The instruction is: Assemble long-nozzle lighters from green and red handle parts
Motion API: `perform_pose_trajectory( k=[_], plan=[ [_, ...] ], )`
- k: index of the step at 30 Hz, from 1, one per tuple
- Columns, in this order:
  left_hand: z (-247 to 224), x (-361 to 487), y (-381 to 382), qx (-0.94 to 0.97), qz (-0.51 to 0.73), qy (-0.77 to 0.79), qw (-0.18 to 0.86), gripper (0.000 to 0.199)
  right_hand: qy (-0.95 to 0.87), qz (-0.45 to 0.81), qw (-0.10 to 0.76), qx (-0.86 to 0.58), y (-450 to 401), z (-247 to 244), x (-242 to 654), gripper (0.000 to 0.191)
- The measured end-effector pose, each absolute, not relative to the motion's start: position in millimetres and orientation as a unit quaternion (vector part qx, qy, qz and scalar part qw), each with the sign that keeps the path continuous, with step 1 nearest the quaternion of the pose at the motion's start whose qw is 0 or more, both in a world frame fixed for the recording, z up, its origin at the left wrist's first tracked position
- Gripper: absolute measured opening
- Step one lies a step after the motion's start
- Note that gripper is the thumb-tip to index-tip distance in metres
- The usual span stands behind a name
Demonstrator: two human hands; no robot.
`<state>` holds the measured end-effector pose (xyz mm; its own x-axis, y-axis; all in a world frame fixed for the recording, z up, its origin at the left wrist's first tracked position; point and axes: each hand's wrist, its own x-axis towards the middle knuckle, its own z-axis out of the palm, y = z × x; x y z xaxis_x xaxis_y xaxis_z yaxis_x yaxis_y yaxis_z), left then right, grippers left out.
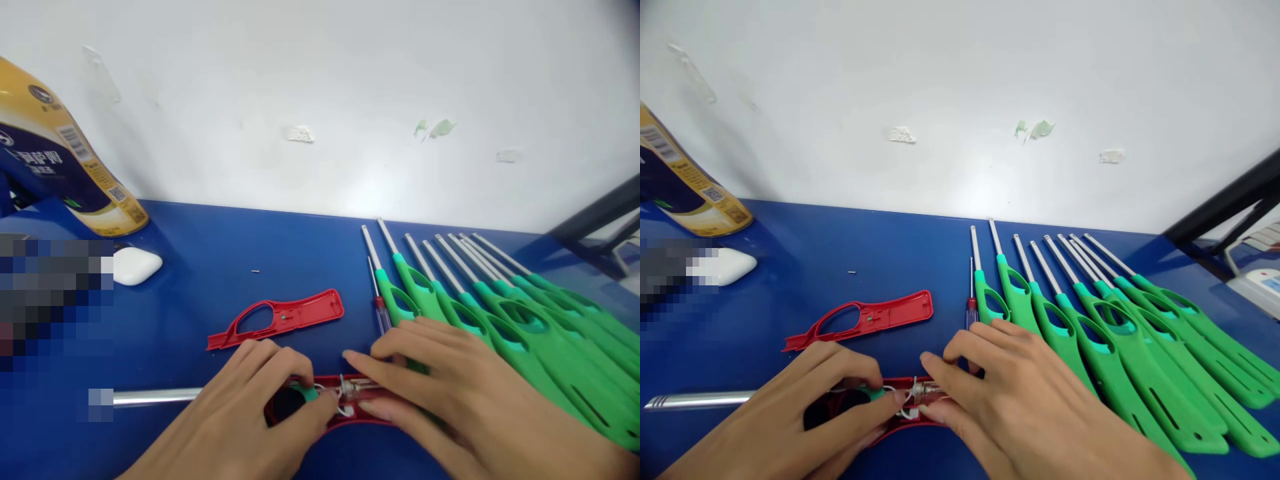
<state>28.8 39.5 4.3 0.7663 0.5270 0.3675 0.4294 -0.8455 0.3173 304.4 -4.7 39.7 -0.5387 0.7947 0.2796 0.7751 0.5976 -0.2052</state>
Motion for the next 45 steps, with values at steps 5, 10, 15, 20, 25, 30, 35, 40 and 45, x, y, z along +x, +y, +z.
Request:
perform_pose_trajectory(
  k=[5,10,15,20,25,30,35,40,45],
  plan=[
    [0.6,30.6,42.9,0.920,0.305,0.235,0.069,0.036,-0.869,-0.025,0.200,-0.451,-0.2,39.8,310.3,0.032],
    [14.3,24.0,52.6,0.915,0.320,0.242,0.043,0.033,-0.856,-0.049,0.213,-0.469,8.7,41.6,312.7,0.030],
    [17.2,19.6,76.0,0.898,0.260,0.353,0.023,0.034,-0.854,-0.046,0.211,-0.472,9.2,38.7,311.9,0.029],
    [6.5,13.3,93.5,0.872,0.228,0.422,0.094,0.034,-0.854,-0.056,0.219,-0.469,7.7,38.6,312.5,0.028],
    [14.0,13.6,94.6,0.872,0.243,0.410,0.110,0.033,-0.847,-0.075,0.227,-0.475,6.6,37.9,308.3,0.031],
    [29.1,17.7,79.6,0.886,0.292,0.322,0.158,0.031,-0.847,-0.102,0.231,-0.468,2.0,33.9,308.7,0.041],
    [36.2,16.9,74.6,0.888,0.317,0.270,0.196,0.029,-0.836,-0.063,0.271,-0.472,-5.4,34.0,313.8,0.038],
    [41.9,11.5,82.5,0.891,0.337,0.245,0.179,0.039,-0.792,-0.012,0.325,-0.517,-2.6,40.1,310.8,0.033],
    [38.5,4.7,89.2,0.897,0.333,0.211,0.201,0.044,-0.797,-0.041,0.301,-0.522,4.1,33.8,312.5,0.034]
  ],
)
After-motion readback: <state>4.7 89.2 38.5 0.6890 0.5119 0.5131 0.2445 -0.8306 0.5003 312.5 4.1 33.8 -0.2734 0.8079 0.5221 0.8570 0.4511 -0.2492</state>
